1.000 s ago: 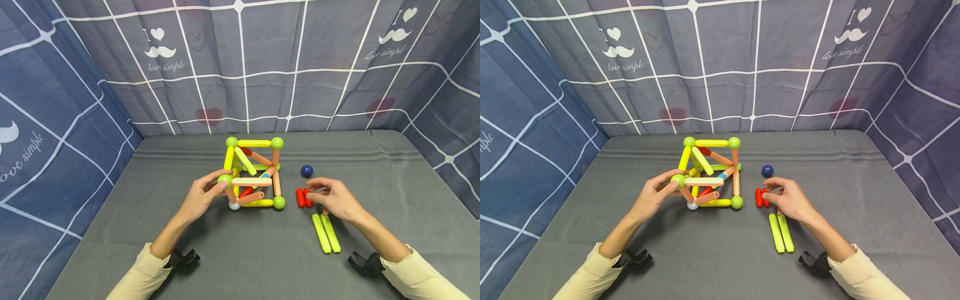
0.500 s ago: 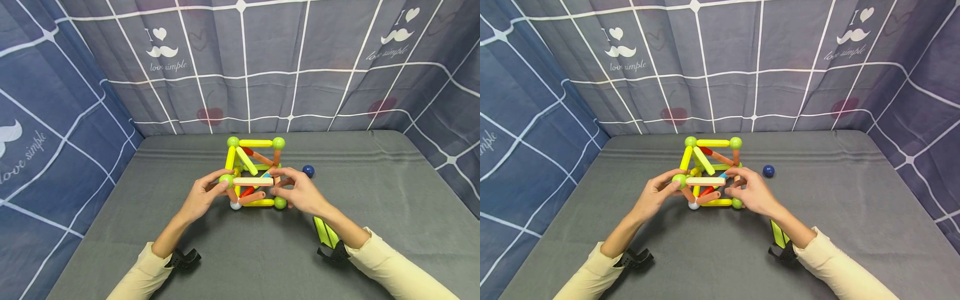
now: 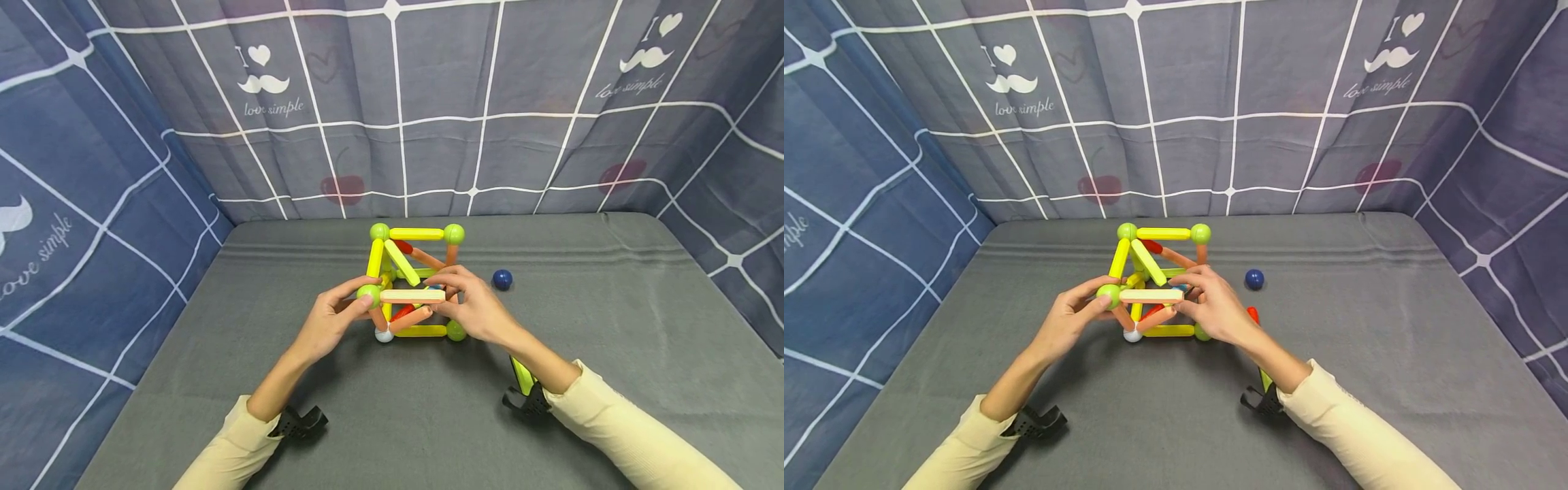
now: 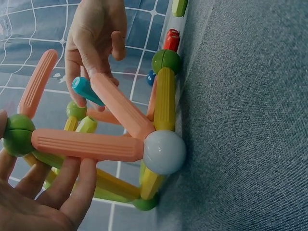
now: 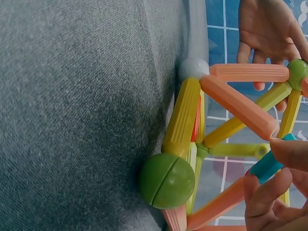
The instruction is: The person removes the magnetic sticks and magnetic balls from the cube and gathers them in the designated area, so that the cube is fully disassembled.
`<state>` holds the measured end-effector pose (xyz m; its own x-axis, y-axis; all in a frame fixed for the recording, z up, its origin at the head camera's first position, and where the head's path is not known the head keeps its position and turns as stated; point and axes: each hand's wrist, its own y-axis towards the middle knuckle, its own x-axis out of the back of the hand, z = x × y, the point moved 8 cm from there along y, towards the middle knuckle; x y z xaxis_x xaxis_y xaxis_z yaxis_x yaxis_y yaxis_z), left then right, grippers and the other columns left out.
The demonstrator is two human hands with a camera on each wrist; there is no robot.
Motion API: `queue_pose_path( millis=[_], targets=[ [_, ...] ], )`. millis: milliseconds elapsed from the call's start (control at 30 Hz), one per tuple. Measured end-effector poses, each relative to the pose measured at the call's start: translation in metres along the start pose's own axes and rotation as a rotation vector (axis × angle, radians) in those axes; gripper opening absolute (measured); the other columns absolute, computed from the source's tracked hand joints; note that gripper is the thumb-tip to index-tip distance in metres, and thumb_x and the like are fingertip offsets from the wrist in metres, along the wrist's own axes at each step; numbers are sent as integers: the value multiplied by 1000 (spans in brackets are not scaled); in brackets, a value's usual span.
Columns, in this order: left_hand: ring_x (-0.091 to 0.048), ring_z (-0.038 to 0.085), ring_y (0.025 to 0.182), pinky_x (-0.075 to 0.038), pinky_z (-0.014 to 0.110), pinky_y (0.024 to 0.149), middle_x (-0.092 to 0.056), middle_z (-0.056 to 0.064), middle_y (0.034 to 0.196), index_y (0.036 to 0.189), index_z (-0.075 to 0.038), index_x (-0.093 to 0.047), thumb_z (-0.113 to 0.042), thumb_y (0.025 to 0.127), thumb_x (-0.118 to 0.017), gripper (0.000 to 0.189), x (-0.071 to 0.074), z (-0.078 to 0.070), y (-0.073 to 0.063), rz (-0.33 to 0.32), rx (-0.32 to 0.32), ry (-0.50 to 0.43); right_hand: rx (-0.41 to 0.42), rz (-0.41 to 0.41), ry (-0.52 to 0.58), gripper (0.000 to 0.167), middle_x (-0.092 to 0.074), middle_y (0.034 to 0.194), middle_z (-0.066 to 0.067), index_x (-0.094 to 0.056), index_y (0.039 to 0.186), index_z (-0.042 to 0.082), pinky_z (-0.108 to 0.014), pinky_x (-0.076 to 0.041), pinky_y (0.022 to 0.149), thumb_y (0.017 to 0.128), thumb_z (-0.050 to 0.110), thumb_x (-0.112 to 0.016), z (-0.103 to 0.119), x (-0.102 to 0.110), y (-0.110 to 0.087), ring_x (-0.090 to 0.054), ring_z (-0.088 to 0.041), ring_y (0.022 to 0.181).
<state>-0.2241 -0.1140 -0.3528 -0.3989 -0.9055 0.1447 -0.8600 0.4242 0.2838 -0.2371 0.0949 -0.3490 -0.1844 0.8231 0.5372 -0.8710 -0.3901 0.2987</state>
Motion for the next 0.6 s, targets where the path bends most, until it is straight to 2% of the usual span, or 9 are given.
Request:
queue_pose_path(
  millis=[133,300,467,533,600],
  targets=[
    [-65,26,107,-54,41,86,-64,16,121,136,5,-53,-12,101,-58,39,1,0,-1,-5,8,5,10,21,13,25,-62,116,-3,-72,112,9,-37,-46,70,88,6,-75,1,-2,2,-56,-19,83],
    [-65,25,107,-54,41,87,-65,16,119,136,2,-55,-12,101,-58,37,1,-1,-1,-3,8,14,-5,15,10,22,-62,114,-4,-71,110,10,-35,-48,67,88,7,-75,-1,0,1,-60,-19,86],
    [-65,26,107,-54,41,87,-64,16,120,135,-1,-57,-12,101,-58,36,1,-1,-1,-4,8,12,-91,16,82,22,-61,107,-7,-68,113,9,-31,-51,48,92,7,-71,-8,6,-3,-63,-33,68],
    [-64,30,107,-54,41,87,-64,16,120,135,0,-56,-12,101,-58,36,1,-1,-1,-5,7,8,-114,18,115,22,-60,103,-8,-67,115,8,-32,-49,44,93,6,-68,-9,9,-5,-60,-39,62],
    [-63,35,108,-54,41,87,-64,16,119,135,3,-55,-12,101,-58,37,1,-2,-1,-6,5,7,-124,16,132,22,-60,102,-9,-67,116,8,-34,-50,45,95,5,-67,-10,12,-7,-60,-41,64]
  ],
)
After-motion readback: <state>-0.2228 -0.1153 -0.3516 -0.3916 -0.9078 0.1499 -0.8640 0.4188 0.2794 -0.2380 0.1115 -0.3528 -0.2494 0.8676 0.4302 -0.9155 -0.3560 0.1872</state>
